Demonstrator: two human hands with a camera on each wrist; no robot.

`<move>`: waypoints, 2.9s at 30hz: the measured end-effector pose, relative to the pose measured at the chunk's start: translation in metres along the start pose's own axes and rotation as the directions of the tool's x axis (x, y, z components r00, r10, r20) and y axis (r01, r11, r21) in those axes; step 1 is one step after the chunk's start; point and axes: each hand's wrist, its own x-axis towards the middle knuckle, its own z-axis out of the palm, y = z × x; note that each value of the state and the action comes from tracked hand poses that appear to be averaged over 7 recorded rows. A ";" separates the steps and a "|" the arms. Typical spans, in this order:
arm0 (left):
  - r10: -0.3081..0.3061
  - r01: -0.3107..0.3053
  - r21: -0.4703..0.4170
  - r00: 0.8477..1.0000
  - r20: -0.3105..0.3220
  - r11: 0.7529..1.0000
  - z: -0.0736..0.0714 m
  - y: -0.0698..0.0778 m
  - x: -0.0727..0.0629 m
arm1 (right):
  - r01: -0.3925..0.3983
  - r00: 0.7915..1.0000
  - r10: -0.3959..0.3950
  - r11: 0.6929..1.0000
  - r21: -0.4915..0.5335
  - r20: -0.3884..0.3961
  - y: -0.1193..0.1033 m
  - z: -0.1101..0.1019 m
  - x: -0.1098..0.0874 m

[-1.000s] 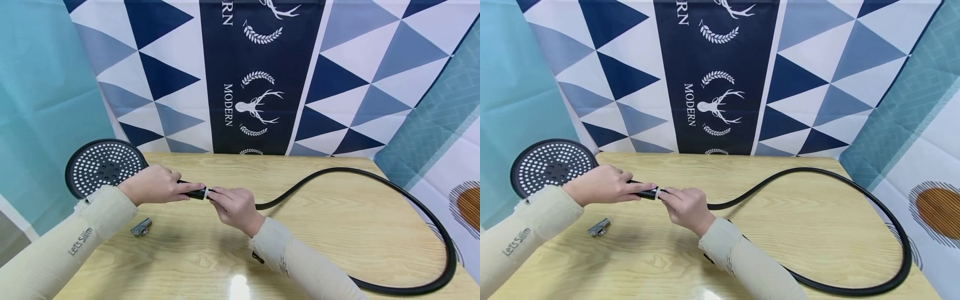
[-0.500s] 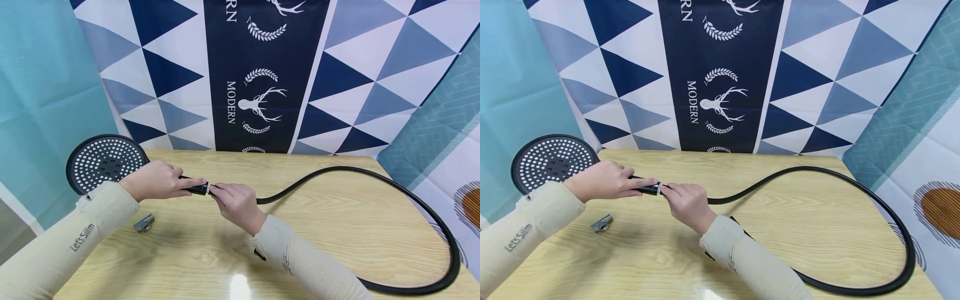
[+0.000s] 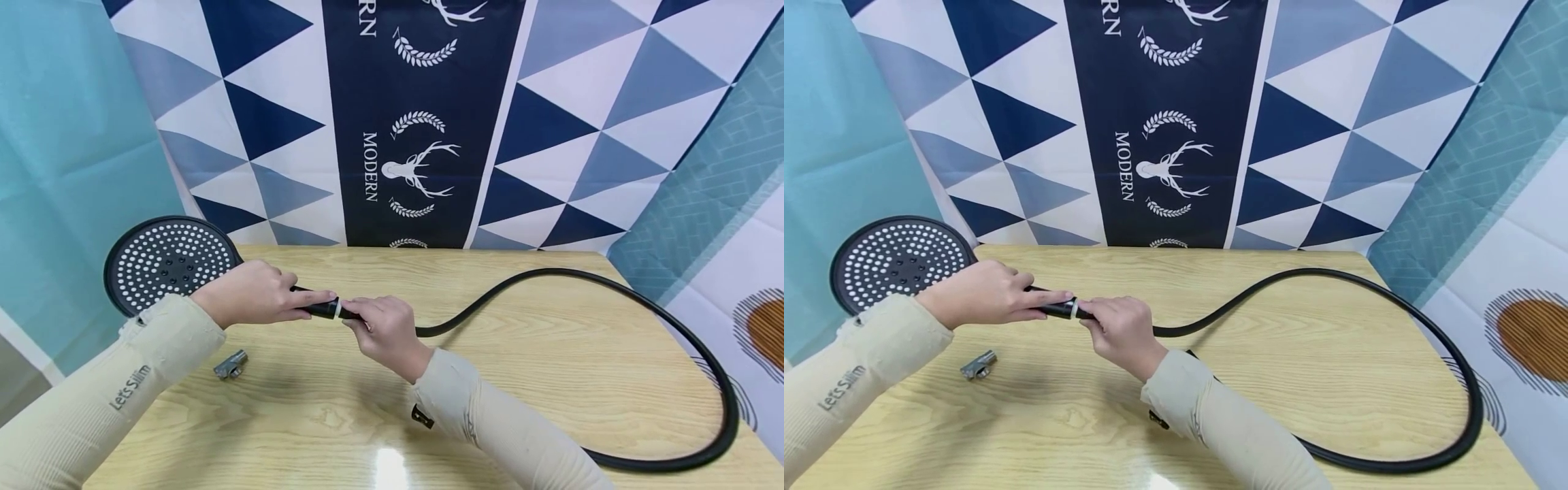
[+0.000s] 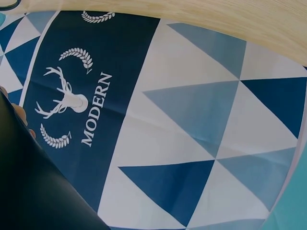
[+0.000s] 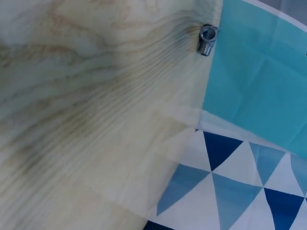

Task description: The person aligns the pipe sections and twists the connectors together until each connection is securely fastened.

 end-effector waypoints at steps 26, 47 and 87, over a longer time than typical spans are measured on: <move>-0.048 0.046 0.024 0.994 0.097 0.999 0.000 -0.002 -0.001 | -0.834 0.552 0.673 0.436 0.339 0.492 -0.008 -0.008 0.021; -0.050 0.050 0.006 0.995 0.090 0.999 0.003 -0.002 -0.001 | -0.782 0.616 0.591 0.536 0.318 0.520 0.000 -0.005 0.012; -0.052 0.053 -0.015 0.997 0.058 0.998 0.000 -0.003 0.009 | 0.314 0.934 -0.327 0.943 -0.105 -0.140 0.026 0.009 -0.010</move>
